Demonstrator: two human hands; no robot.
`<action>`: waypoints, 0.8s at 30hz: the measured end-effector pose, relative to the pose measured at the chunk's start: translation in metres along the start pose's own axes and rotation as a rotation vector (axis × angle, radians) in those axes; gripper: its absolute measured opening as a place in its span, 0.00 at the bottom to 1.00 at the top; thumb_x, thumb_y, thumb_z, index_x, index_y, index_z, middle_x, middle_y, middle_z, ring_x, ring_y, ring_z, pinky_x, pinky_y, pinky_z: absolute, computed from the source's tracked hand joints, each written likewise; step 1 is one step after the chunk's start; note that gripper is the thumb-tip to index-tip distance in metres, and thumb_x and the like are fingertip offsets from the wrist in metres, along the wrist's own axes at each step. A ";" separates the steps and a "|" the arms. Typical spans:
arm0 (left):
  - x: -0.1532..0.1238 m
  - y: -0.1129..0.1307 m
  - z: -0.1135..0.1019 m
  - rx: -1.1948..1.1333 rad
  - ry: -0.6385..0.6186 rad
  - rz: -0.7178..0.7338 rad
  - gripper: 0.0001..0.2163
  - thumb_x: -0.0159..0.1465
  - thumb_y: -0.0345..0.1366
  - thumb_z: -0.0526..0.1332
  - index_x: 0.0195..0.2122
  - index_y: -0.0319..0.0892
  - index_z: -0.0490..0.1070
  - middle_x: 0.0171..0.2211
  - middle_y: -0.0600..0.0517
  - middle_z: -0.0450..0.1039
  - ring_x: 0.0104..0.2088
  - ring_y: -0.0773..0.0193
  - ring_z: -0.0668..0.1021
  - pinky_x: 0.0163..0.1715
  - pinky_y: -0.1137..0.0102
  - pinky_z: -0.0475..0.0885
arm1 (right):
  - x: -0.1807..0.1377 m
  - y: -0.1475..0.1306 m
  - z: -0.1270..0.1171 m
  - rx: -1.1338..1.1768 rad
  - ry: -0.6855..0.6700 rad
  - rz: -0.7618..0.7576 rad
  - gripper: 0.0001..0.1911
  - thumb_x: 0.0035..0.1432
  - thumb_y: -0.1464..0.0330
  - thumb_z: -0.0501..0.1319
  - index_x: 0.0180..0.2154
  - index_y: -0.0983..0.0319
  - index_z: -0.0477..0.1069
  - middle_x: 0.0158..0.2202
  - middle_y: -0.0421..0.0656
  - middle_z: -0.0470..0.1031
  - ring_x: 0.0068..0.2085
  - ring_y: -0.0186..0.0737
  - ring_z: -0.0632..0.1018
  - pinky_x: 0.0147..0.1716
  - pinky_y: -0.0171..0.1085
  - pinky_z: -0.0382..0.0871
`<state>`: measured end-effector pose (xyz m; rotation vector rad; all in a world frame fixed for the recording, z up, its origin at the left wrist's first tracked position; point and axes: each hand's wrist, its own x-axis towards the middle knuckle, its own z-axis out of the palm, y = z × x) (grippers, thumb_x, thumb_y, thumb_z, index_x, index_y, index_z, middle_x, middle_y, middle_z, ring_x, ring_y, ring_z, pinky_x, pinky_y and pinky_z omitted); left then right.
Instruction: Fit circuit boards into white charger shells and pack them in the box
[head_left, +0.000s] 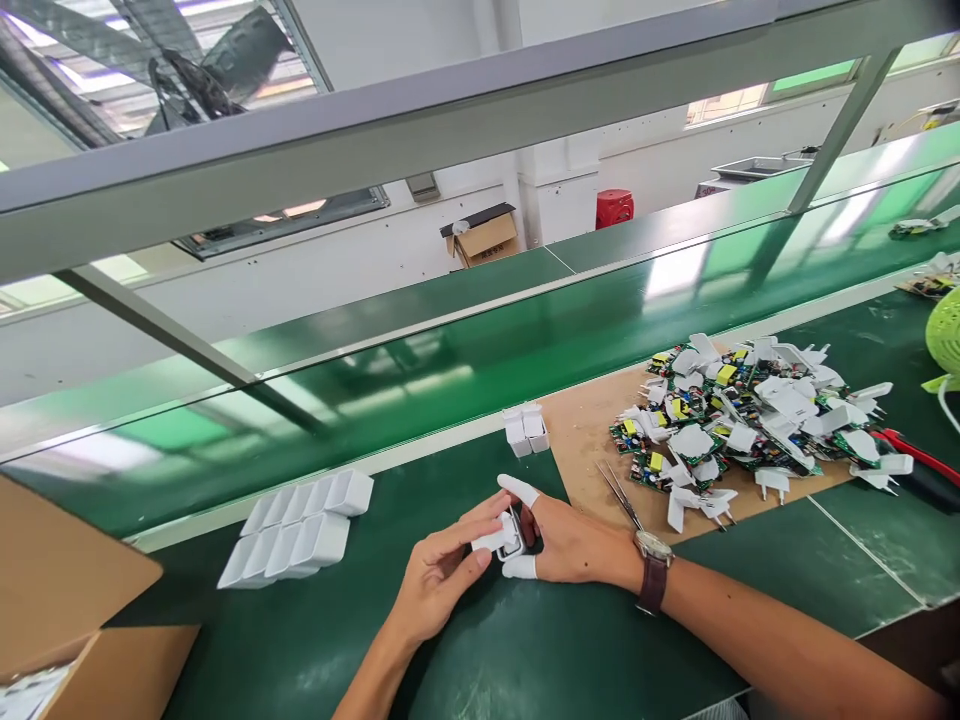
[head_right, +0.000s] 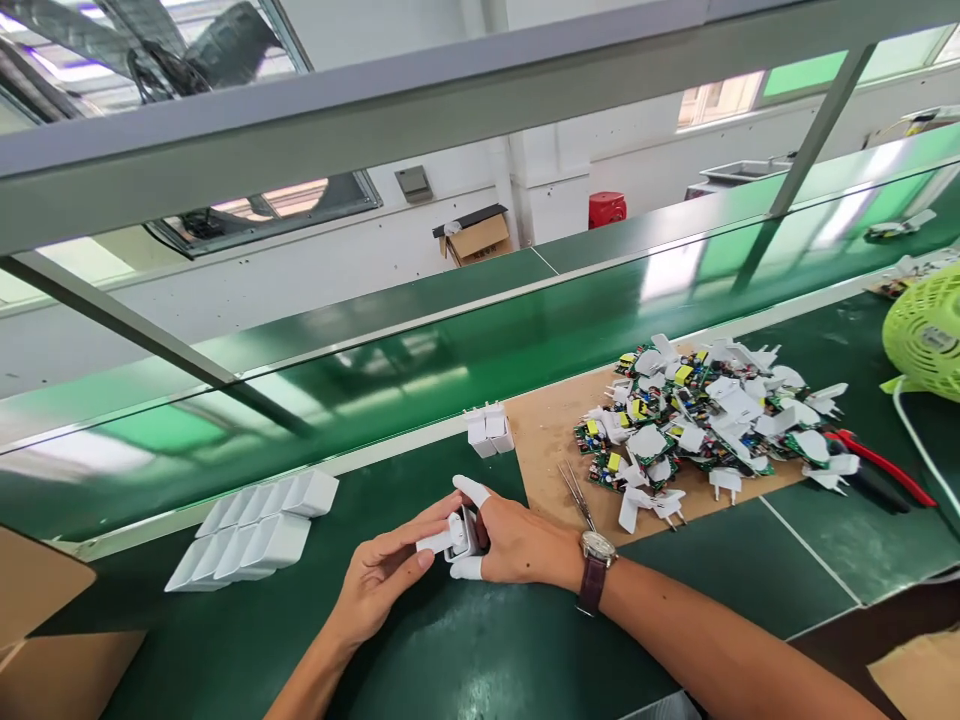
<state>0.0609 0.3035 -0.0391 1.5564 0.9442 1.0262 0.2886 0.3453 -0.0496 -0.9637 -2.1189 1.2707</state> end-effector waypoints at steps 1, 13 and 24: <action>0.000 0.000 -0.002 -0.014 -0.002 0.000 0.10 0.69 0.42 0.66 0.48 0.46 0.81 0.54 0.39 0.81 0.59 0.43 0.79 0.58 0.45 0.76 | -0.001 0.000 0.000 -0.004 0.004 0.001 0.53 0.54 0.62 0.73 0.73 0.57 0.50 0.40 0.40 0.80 0.37 0.43 0.81 0.37 0.39 0.76; 0.001 -0.011 0.019 0.298 0.120 0.194 0.10 0.59 0.38 0.76 0.30 0.44 0.75 0.52 0.42 0.80 0.59 0.44 0.79 0.56 0.49 0.77 | -0.002 0.001 0.000 -0.038 -0.006 -0.032 0.55 0.51 0.63 0.73 0.73 0.58 0.49 0.50 0.48 0.78 0.40 0.46 0.81 0.34 0.37 0.73; 0.004 -0.019 0.008 0.836 0.122 0.632 0.18 0.65 0.33 0.70 0.57 0.47 0.78 0.56 0.41 0.79 0.53 0.51 0.83 0.50 0.59 0.83 | 0.001 0.006 0.000 -0.033 -0.056 -0.027 0.57 0.51 0.62 0.73 0.75 0.60 0.45 0.56 0.53 0.76 0.45 0.51 0.82 0.39 0.41 0.76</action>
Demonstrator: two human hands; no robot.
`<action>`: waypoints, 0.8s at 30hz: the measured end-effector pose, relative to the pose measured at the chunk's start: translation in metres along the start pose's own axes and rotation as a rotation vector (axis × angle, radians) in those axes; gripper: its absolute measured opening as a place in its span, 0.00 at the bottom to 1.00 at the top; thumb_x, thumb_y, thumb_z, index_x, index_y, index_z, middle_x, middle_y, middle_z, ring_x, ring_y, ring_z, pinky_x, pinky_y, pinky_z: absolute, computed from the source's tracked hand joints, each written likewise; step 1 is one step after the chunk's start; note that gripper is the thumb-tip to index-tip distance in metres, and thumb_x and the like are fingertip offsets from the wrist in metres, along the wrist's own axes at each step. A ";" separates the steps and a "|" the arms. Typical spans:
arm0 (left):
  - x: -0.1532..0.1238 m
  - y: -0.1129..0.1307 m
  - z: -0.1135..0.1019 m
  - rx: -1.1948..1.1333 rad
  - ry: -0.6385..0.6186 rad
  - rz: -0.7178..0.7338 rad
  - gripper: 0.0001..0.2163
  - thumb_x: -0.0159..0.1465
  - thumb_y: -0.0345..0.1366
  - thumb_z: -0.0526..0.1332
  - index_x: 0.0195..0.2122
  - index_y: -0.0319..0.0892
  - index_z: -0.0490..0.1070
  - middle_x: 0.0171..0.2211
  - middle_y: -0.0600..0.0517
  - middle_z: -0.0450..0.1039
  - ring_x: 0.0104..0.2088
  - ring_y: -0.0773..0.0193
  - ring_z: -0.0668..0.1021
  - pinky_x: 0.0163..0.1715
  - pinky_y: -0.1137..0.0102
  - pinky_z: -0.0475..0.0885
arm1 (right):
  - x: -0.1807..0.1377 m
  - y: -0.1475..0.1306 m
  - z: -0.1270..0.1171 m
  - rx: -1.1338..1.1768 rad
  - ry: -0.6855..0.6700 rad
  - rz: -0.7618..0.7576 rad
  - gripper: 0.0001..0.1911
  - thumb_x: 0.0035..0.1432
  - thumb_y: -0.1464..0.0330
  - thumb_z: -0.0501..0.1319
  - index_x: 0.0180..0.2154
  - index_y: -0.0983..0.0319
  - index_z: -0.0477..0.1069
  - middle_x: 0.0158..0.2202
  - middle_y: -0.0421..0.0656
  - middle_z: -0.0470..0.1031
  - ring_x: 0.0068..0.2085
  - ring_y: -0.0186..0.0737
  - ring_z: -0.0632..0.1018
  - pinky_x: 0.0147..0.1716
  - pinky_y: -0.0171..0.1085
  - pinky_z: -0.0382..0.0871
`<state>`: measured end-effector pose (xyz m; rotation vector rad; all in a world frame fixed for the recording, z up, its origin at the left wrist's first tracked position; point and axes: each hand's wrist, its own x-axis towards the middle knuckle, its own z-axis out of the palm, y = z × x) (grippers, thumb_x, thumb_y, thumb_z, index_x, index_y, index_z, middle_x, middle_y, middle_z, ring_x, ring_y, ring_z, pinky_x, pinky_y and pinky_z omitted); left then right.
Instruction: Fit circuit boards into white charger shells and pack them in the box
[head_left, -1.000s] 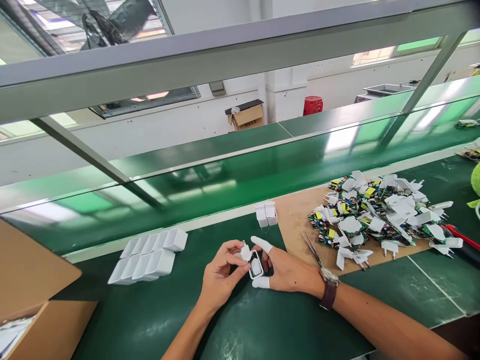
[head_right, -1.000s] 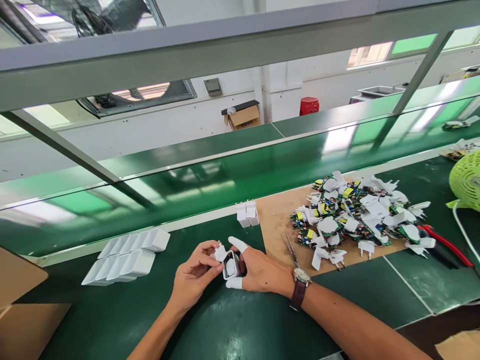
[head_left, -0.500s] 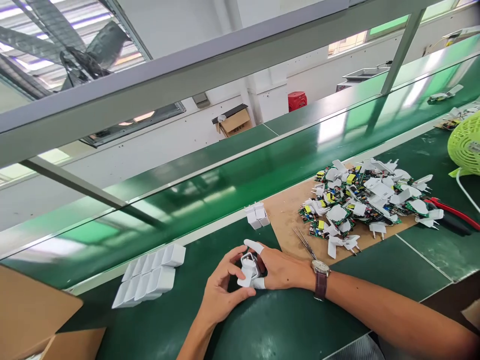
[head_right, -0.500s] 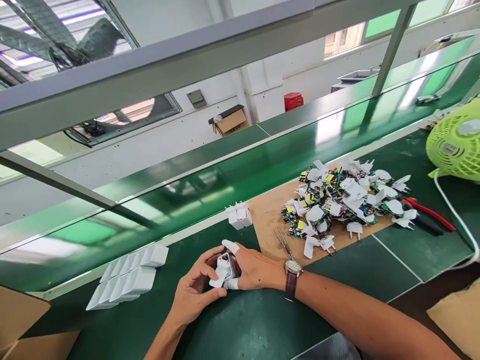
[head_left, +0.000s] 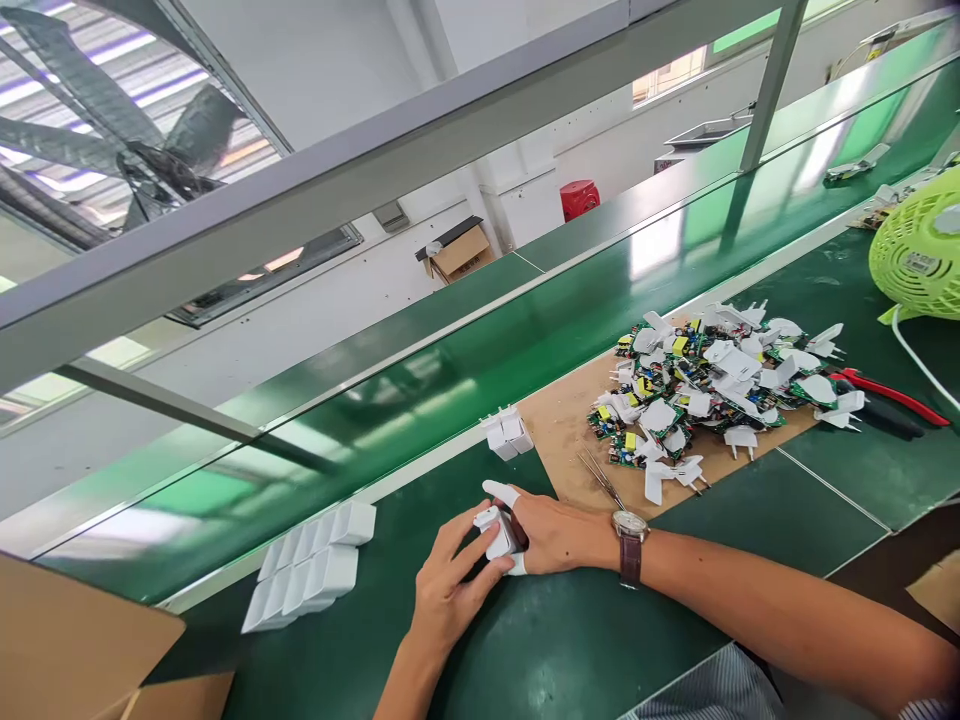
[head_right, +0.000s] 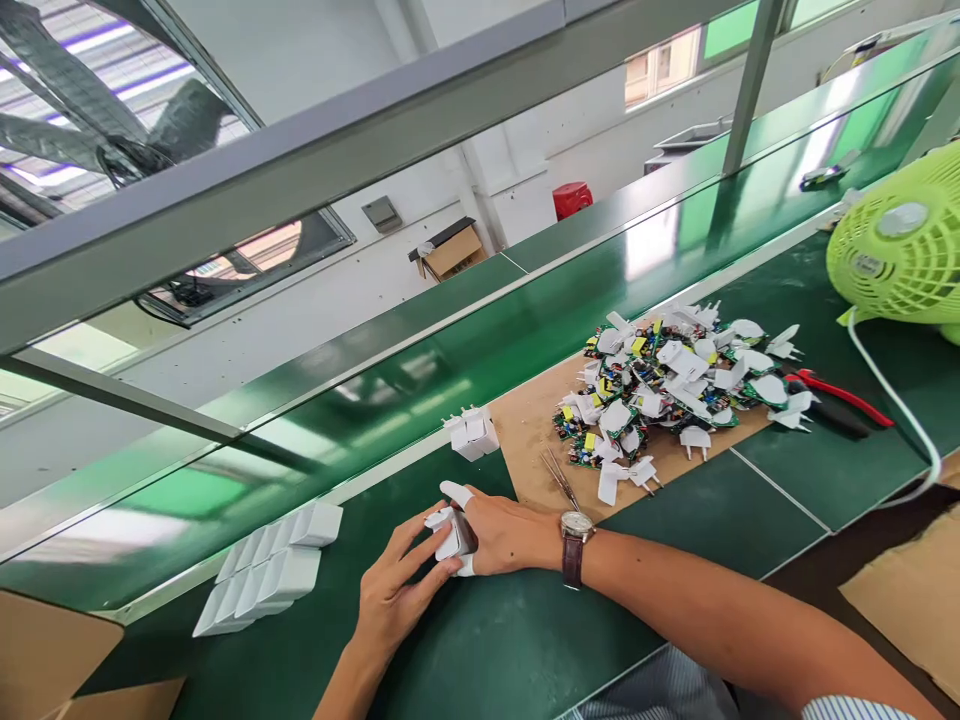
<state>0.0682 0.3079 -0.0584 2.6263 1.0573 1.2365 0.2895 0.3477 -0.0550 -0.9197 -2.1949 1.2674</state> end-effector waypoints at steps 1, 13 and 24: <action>0.001 0.000 -0.001 0.032 0.016 0.033 0.19 0.65 0.33 0.71 0.57 0.47 0.78 0.55 0.41 0.80 0.52 0.51 0.84 0.49 0.60 0.83 | 0.000 0.000 0.000 -0.005 0.002 -0.009 0.58 0.51 0.62 0.73 0.75 0.60 0.44 0.57 0.54 0.75 0.46 0.52 0.81 0.41 0.42 0.76; 0.018 -0.003 -0.018 -0.023 -0.170 -0.238 0.06 0.64 0.38 0.70 0.38 0.44 0.75 0.51 0.43 0.82 0.47 0.54 0.85 0.46 0.62 0.82 | -0.001 0.003 0.005 -0.152 0.075 -0.051 0.49 0.54 0.63 0.72 0.71 0.63 0.53 0.54 0.53 0.74 0.37 0.45 0.80 0.33 0.39 0.73; 0.066 -0.086 0.013 -0.120 -0.068 -0.632 0.19 0.60 0.52 0.68 0.43 0.42 0.81 0.58 0.39 0.77 0.59 0.42 0.79 0.59 0.48 0.75 | -0.007 0.002 0.006 -0.497 0.041 -0.173 0.31 0.64 0.66 0.64 0.64 0.69 0.62 0.52 0.54 0.74 0.41 0.50 0.81 0.39 0.45 0.76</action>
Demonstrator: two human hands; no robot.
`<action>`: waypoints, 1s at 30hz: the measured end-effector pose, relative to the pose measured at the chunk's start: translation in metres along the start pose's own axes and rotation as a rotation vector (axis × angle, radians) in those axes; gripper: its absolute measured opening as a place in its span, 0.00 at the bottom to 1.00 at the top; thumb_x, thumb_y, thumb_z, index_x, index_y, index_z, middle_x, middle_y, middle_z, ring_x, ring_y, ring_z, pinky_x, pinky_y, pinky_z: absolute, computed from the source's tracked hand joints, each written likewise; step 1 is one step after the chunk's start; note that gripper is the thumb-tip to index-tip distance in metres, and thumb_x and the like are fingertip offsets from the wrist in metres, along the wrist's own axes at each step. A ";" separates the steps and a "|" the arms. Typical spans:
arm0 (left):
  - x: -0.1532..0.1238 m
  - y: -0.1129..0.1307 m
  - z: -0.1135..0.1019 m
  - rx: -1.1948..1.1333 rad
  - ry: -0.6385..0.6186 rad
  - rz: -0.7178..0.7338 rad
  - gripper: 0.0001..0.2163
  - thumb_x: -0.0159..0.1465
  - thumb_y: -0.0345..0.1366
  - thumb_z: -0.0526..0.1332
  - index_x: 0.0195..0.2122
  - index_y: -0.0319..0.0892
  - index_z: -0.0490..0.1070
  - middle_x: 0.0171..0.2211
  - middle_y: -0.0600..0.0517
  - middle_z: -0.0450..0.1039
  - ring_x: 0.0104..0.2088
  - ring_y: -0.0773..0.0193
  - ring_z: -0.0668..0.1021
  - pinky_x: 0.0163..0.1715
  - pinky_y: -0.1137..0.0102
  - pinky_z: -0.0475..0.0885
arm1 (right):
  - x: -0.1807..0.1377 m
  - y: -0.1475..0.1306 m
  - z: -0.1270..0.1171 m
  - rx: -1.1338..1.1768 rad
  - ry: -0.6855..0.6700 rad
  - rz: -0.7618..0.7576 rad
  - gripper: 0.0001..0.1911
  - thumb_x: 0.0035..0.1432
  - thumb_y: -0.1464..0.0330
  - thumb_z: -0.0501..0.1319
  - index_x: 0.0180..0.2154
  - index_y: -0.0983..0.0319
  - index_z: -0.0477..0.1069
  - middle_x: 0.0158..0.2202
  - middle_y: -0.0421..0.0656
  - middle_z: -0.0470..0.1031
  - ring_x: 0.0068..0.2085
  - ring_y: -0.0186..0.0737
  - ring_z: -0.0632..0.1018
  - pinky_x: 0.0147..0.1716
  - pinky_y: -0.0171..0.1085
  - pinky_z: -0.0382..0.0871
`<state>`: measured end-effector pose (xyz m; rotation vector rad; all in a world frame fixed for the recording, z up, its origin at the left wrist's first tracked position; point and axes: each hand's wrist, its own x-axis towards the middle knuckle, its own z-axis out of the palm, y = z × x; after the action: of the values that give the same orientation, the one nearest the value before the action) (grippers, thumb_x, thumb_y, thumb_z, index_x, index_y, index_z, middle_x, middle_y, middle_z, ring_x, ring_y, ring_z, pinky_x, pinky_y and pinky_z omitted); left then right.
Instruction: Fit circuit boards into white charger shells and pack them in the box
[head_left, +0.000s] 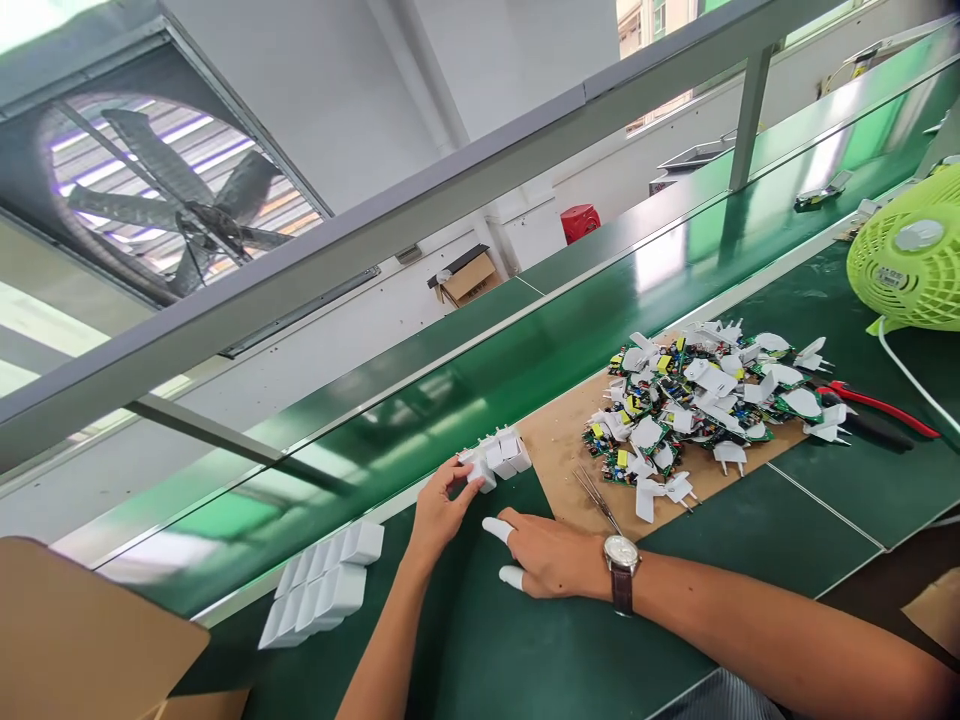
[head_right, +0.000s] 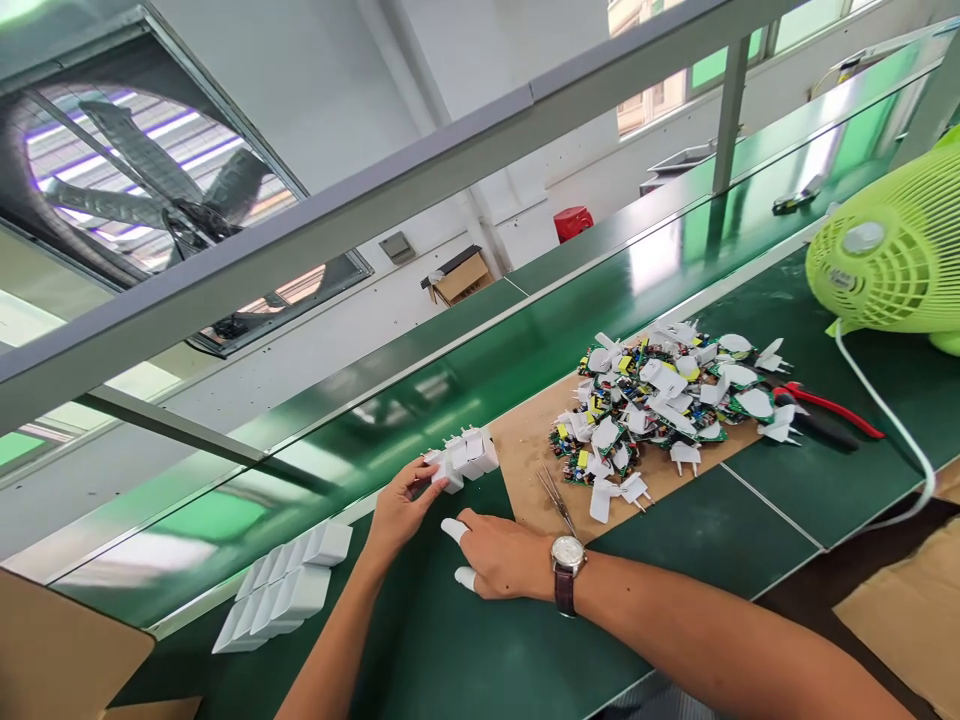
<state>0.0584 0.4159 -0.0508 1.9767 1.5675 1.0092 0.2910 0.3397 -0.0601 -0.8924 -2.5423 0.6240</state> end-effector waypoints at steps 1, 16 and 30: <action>0.001 0.001 0.005 -0.018 -0.006 0.002 0.19 0.60 0.52 0.68 0.44 0.42 0.81 0.59 0.38 0.76 0.60 0.43 0.79 0.59 0.48 0.75 | 0.000 0.001 0.000 -0.002 -0.006 -0.007 0.30 0.64 0.66 0.64 0.64 0.69 0.63 0.52 0.54 0.74 0.41 0.50 0.81 0.40 0.45 0.77; -0.072 -0.028 -0.104 0.826 0.341 -0.086 0.16 0.66 0.41 0.62 0.51 0.39 0.79 0.67 0.35 0.66 0.72 0.35 0.59 0.67 0.37 0.57 | -0.002 0.005 0.003 0.062 0.007 -0.105 0.24 0.67 0.72 0.58 0.63 0.69 0.65 0.56 0.57 0.71 0.50 0.54 0.79 0.52 0.51 0.77; -0.071 -0.006 -0.049 0.374 -0.062 0.242 0.14 0.68 0.47 0.56 0.37 0.48 0.79 0.58 0.46 0.77 0.53 0.50 0.82 0.51 0.57 0.79 | -0.006 0.008 -0.035 -0.028 -0.172 -0.074 0.17 0.65 0.63 0.66 0.53 0.64 0.75 0.55 0.50 0.75 0.43 0.44 0.81 0.45 0.41 0.77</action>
<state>0.0110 0.3445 -0.0431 2.4745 1.6017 0.7721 0.3157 0.3515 -0.0359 -0.7801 -2.7299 0.6698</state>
